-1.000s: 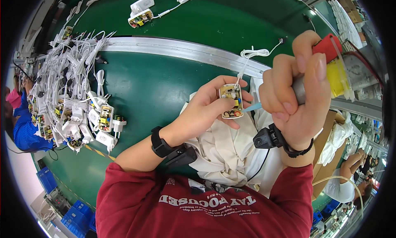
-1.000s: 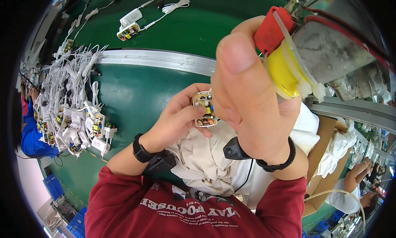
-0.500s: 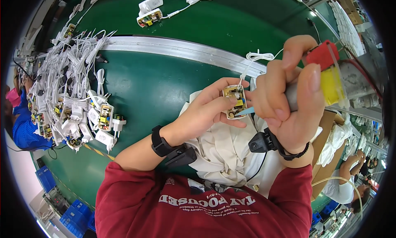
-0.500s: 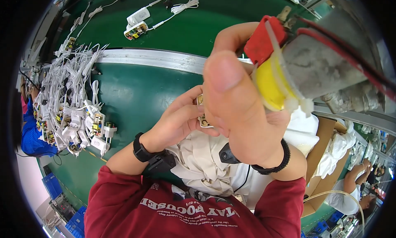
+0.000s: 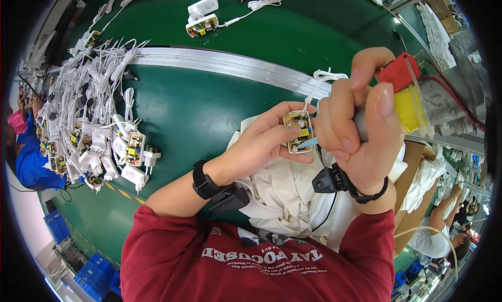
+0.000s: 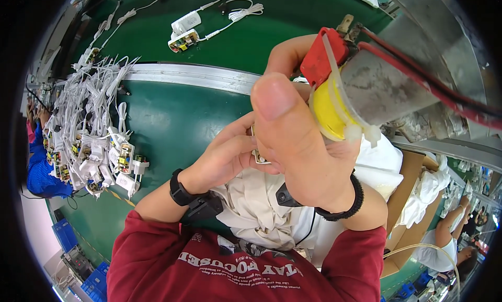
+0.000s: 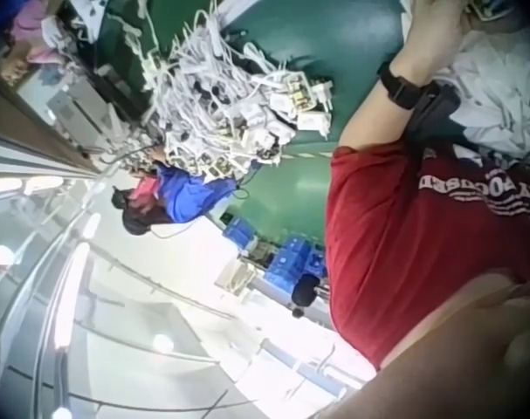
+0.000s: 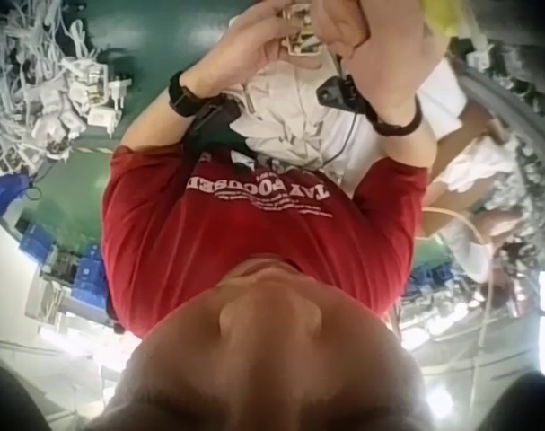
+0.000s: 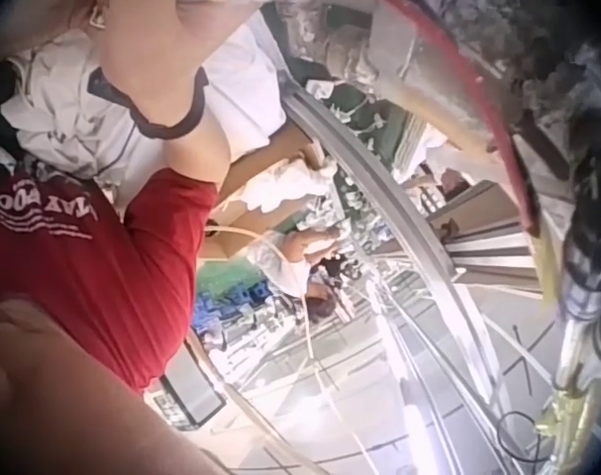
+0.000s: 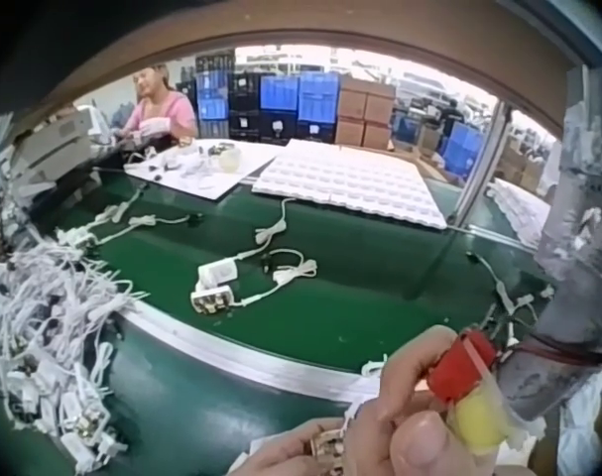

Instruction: The person picks up a circuit board with a power cord, applies glue to the components using a dispenser, and then sets the unit aside on the workbench.

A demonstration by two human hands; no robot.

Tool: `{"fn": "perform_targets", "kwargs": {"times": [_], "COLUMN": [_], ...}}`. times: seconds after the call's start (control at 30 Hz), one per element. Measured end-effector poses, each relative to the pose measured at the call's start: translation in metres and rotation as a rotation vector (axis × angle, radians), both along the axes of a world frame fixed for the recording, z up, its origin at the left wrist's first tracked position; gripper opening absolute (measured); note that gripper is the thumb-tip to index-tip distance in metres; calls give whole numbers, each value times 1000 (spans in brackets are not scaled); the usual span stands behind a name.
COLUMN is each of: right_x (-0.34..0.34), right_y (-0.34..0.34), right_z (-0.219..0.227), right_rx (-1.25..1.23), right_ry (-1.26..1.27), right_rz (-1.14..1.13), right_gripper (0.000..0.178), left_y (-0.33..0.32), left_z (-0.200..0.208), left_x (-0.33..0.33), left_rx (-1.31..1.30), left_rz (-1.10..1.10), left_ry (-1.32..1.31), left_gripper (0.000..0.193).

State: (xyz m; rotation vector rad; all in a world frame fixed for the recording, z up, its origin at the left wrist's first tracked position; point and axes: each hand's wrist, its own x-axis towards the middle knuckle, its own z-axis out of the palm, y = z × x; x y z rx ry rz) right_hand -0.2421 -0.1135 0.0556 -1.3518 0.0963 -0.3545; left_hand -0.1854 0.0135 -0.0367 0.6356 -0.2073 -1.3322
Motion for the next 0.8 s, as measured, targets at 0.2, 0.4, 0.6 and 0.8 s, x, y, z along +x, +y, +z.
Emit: {"fn": "perform_targets", "kwargs": {"times": [0.2,0.4,0.6,0.8], "right_x": [1,1,0,-2], "right_y": [-2,0,-5,-7], "right_z": [6,8,8,5], "right_rx": [20,30,-9,124], "right_ry": [16,-5,-39,-41], "right_rz": [-50,-75,-5,8], "right_gripper": [33,31,30,30], "left_y": [-3,-18,-100,-121], "left_z": [0,-5,-5,-19], "left_x": [1,8,61,83], "left_rx": [39,50,-149,221], "left_rz": [-45,1,383,142], "left_ry": [-36,-228,-1086,-1823], "left_gripper": [39,38,41,45]}}
